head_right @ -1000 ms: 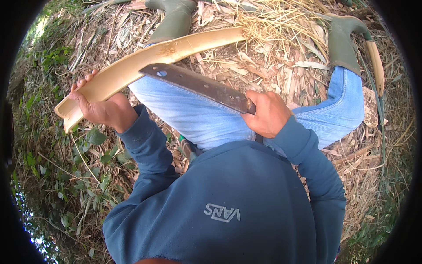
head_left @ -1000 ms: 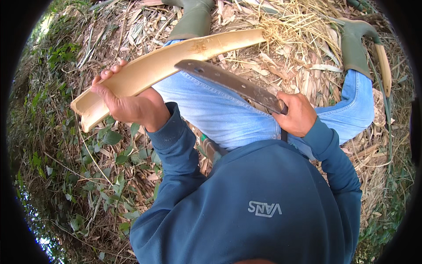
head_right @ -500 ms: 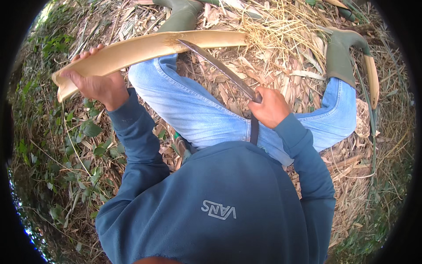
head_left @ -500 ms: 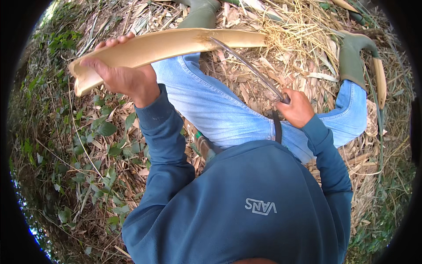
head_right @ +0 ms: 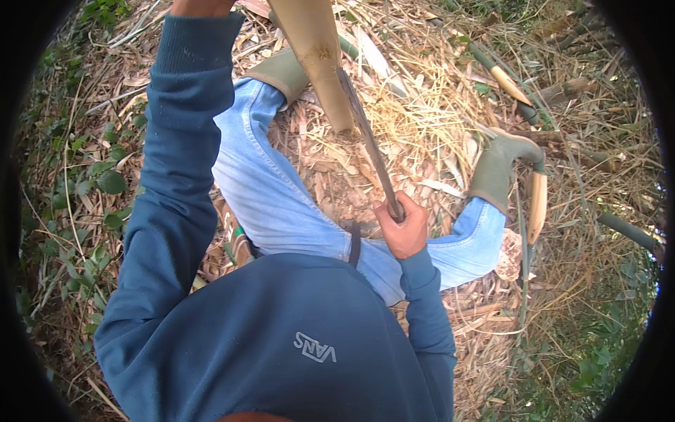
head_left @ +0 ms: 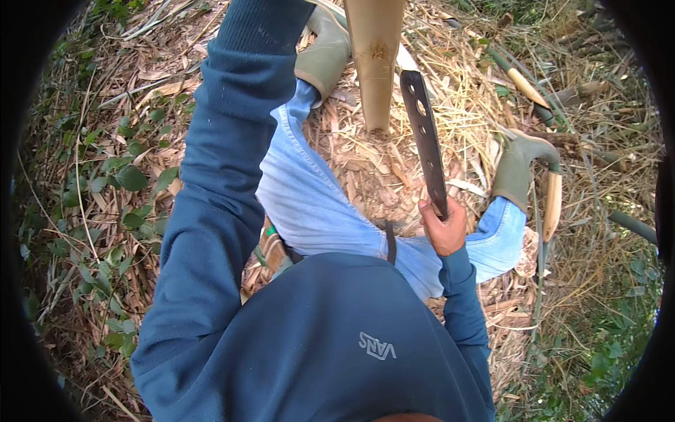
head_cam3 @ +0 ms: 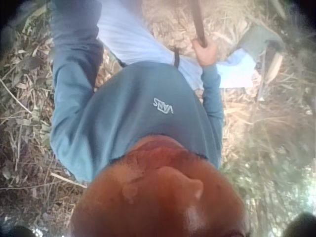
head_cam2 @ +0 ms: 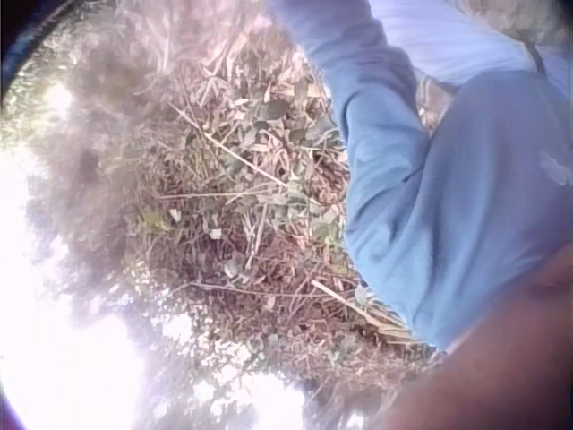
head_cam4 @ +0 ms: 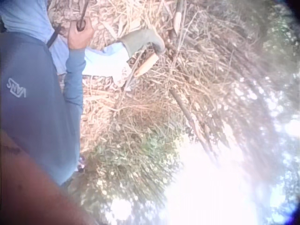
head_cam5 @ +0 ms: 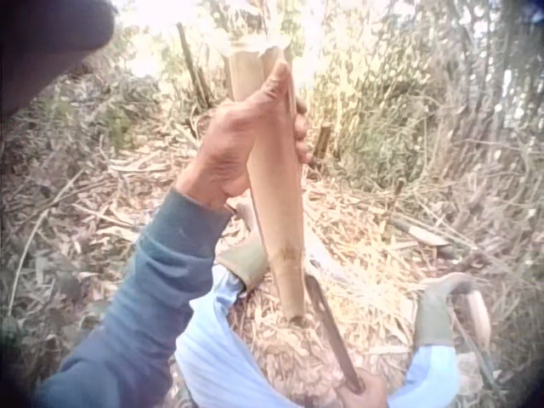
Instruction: The person sits on the ground and uses a machete to split a long piece of bamboo into thinner strips. They hold the bamboo with one hand and repeatedly strike it with the machete to separate the layers.
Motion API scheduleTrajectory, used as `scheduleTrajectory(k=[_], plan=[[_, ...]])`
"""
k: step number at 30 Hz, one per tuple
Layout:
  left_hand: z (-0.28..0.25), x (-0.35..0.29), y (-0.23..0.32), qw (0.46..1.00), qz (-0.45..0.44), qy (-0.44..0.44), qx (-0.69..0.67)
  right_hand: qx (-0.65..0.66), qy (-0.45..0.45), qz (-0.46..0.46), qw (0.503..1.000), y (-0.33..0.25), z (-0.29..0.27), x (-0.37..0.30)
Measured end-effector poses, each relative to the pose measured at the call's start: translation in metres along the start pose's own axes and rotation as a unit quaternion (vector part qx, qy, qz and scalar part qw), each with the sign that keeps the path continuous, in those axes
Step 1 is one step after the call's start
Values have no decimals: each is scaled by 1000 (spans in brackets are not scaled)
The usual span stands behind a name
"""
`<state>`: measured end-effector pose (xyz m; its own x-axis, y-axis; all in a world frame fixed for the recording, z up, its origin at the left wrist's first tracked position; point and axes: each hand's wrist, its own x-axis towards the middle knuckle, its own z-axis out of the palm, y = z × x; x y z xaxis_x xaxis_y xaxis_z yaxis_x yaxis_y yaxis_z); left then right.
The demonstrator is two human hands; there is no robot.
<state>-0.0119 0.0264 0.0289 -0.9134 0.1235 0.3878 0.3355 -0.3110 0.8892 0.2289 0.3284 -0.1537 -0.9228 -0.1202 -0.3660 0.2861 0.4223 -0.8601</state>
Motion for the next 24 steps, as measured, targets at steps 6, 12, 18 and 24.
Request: scheduleTrajectory(k=[6, 12, 18, 24], plan=[[26, 29, -39, 994, -51, -69, -74, 19, 38, 23, 999, -8, 1, 12], [50, 43, -55, 992, -35, -81, -89, 97, 100, -79, 987, -31, -2, 14], [49, 45, -57, 996, -40, -52, -66, -56, 17, 62, 996, 11, -9, 28], [49, 43, -54, 990, -40, -82, -104, 110, 61, -59, 990, -2, 6, 45]])
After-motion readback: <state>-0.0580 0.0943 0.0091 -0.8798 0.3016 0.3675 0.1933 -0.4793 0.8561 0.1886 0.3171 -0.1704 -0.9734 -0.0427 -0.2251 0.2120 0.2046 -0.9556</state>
